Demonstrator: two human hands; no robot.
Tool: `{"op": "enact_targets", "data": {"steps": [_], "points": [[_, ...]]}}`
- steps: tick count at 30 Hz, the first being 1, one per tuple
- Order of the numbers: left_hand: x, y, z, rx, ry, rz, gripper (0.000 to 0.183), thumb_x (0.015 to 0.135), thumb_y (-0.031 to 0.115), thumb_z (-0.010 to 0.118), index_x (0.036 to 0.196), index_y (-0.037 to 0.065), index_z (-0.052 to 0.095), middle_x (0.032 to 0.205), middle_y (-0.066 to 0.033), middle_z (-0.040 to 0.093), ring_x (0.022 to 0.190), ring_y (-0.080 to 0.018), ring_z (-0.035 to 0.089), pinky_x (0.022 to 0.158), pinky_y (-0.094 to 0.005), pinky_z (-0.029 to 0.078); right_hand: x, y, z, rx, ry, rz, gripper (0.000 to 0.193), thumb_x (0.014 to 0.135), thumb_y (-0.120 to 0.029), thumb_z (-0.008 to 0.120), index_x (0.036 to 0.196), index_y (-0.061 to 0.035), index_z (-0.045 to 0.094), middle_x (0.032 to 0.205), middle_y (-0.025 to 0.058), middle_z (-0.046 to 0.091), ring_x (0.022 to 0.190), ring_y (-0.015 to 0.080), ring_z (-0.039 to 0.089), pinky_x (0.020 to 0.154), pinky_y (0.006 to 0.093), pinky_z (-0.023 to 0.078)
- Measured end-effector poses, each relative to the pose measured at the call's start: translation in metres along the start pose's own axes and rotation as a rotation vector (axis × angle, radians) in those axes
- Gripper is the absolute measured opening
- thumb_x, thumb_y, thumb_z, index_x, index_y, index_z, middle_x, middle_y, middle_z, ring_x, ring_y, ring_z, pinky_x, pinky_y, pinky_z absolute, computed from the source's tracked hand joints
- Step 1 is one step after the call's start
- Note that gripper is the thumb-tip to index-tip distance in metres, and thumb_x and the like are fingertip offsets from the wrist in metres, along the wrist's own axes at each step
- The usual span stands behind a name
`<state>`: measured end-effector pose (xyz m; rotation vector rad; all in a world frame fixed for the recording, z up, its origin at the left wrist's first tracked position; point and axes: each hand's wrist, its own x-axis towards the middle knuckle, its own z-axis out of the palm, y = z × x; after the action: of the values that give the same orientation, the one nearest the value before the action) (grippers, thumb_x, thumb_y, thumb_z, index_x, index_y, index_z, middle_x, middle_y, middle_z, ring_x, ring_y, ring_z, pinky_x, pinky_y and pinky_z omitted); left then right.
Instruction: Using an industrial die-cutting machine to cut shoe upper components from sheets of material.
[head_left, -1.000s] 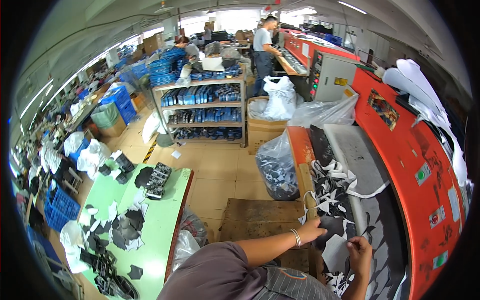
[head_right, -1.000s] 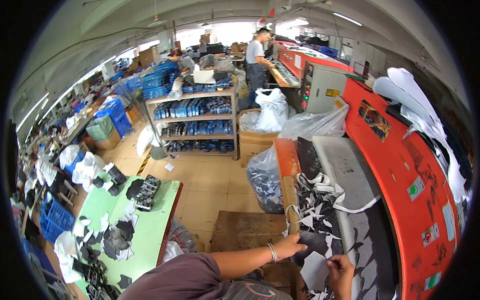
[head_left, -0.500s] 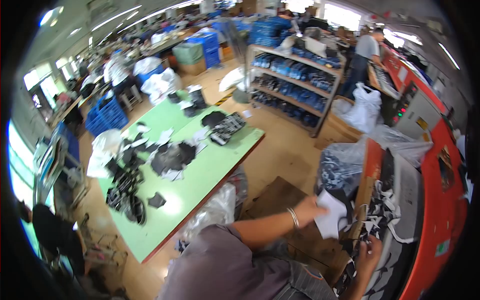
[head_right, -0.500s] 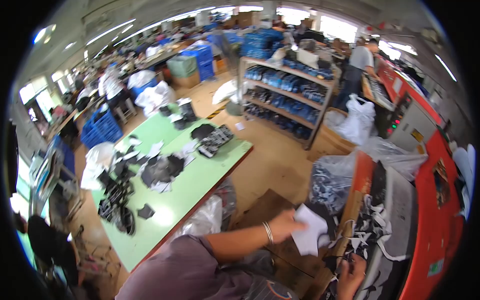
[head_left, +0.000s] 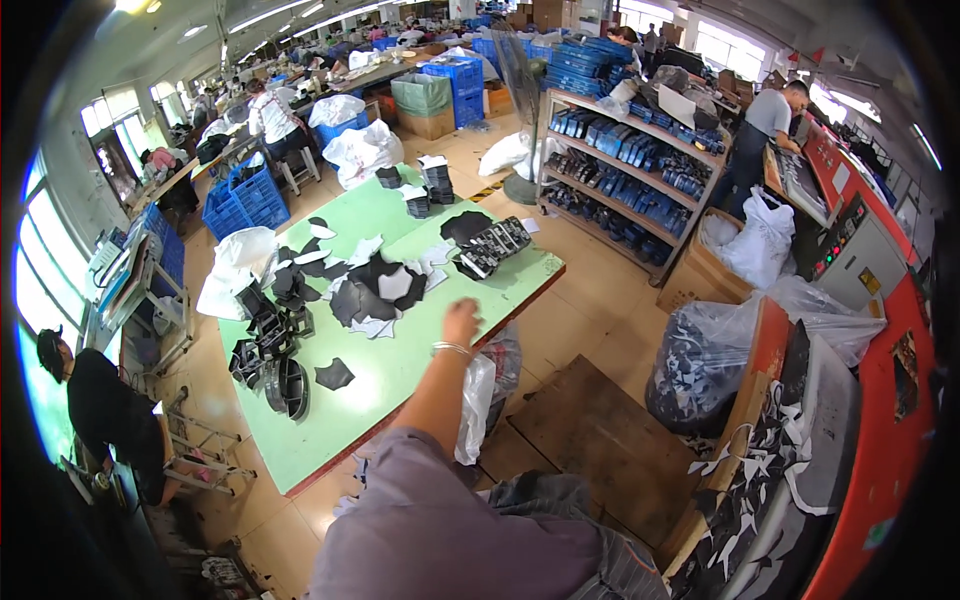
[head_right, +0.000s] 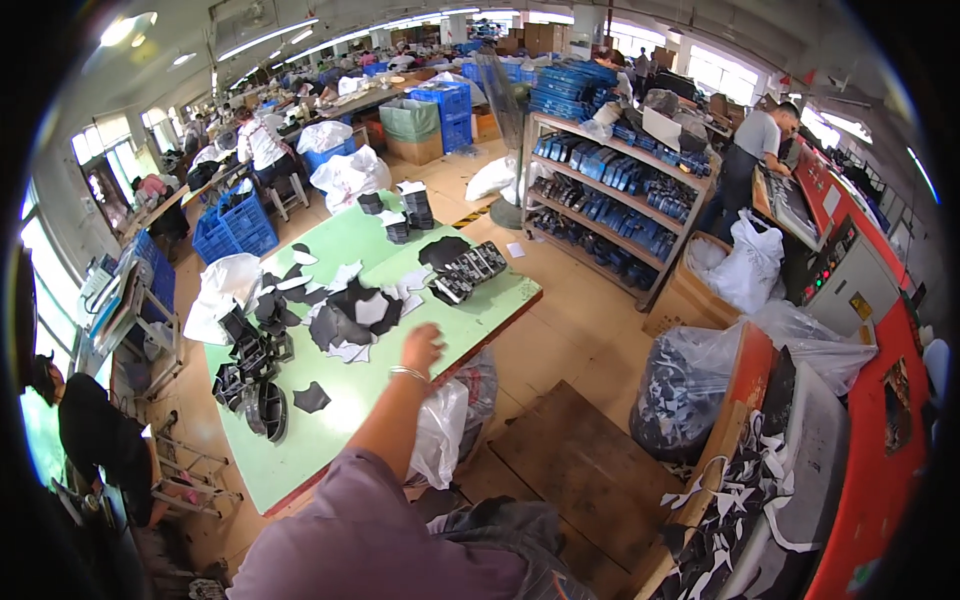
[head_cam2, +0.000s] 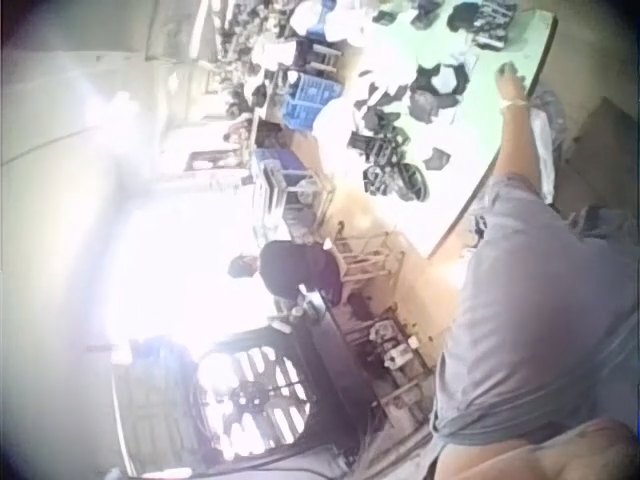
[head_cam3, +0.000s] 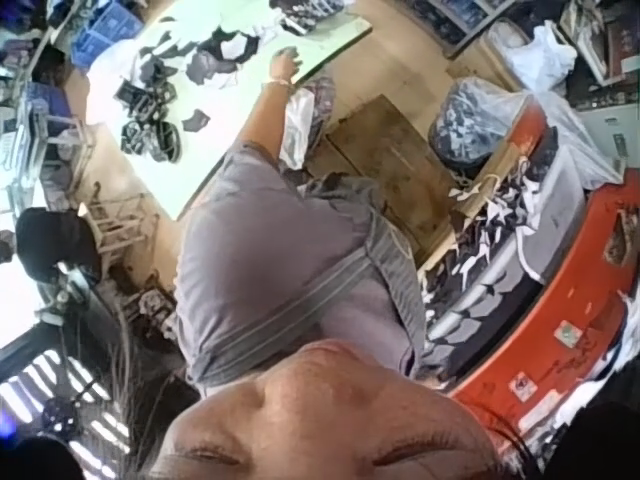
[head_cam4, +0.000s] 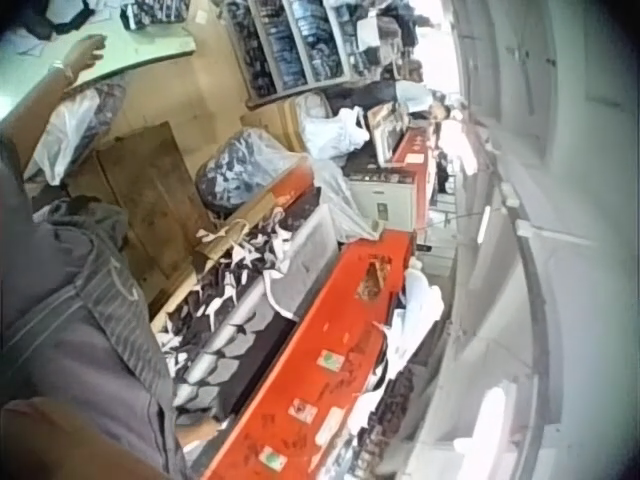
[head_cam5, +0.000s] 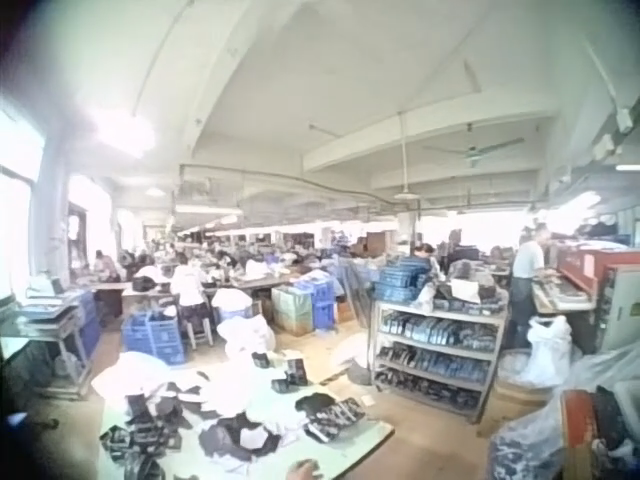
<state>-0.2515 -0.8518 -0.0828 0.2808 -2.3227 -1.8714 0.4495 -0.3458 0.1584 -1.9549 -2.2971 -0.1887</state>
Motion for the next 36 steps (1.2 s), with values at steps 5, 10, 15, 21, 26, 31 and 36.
{"op": "enact_targets", "data": {"steps": [5,10,15,21,26,31,36], "points": [[-0.086,0.083,0.180,0.117,-0.567,-0.037,0.039,0.087,0.034,0.059,0.108,0.002,0.066,0.088,-0.0123,0.070,0.075,-0.0215,0.067,0.072,-0.0349,0.052,-0.027,0.008,-0.028,-0.109,-0.039,0.121,0.063,0.093,-0.052,0.048,0.121,0.0039,0.058,0.120,0.0250,0.060,0.111,0.0401,0.057,0.094,0.0443,0.045],[-0.248,0.186,0.317,-0.053,-1.161,0.475,0.030,0.080,0.025,0.061,0.099,0.002,0.064,0.086,-0.0183,0.067,0.079,-0.0333,0.066,0.074,-0.0418,0.052,-0.068,0.011,-0.048,-0.181,-0.110,0.267,0.067,0.093,-0.055,0.045,0.123,0.0037,0.057,0.120,0.0253,0.060,0.111,0.0408,0.056,0.094,0.0454,0.045],[-0.356,0.192,0.350,0.003,-1.566,0.904,0.036,0.075,0.017,0.067,0.109,0.009,0.061,0.113,-0.0168,0.056,0.105,-0.0356,0.057,0.090,-0.0407,0.047,-0.126,0.000,-0.015,-0.155,-0.248,0.445,0.070,0.094,-0.058,0.042,0.125,0.0034,0.055,0.120,0.0255,0.060,0.112,0.0415,0.056,0.094,0.0465,0.045],[-0.473,0.232,0.365,0.462,-1.925,1.269,0.064,0.070,0.029,0.073,0.131,0.021,0.051,0.146,-0.0151,0.034,0.133,-0.0371,0.035,0.103,-0.0549,0.036,-0.188,0.073,0.029,-0.023,-0.169,0.738,0.070,0.090,-0.061,0.047,0.125,-0.0014,0.056,0.115,0.0272,0.061,0.106,0.0436,0.059,0.090,0.0491,0.046],[-0.442,0.212,0.386,0.180,-1.698,1.612,0.040,0.078,0.035,0.069,0.107,0.009,0.060,0.102,-0.0171,0.059,0.099,-0.0351,0.057,0.085,-0.0455,0.047,-0.181,0.066,0.045,0.103,-0.020,0.535,0.048,0.082,-0.048,0.063,0.088,-0.0003,0.056,0.081,0.0282,0.062,0.078,0.0485,0.058,0.067,0.0534,0.044],[-0.406,0.246,0.396,0.682,-1.972,1.452,0.024,0.086,0.032,0.061,0.088,0.009,0.063,0.089,-0.0131,0.067,0.086,-0.0342,0.062,0.077,-0.0442,0.049,-0.179,0.077,0.037,0.144,-0.111,0.566,0.045,0.081,-0.047,0.065,0.087,-0.0035,0.056,0.080,0.0259,0.063,0.079,0.0467,0.059,0.068,0.0527,0.045],[-0.411,0.303,0.410,0.816,-2.455,1.050,0.029,0.087,0.028,0.066,0.105,0.006,0.067,0.092,-0.0085,0.070,0.085,-0.0175,0.065,0.077,-0.0309,0.051,-0.221,0.122,0.029,0.120,-0.135,0.798,0.039,0.081,-0.041,0.068,0.089,-0.0040,0.058,0.085,0.0214,0.064,0.083,0.0436,0.060,0.071,0.0508,0.045]]}}
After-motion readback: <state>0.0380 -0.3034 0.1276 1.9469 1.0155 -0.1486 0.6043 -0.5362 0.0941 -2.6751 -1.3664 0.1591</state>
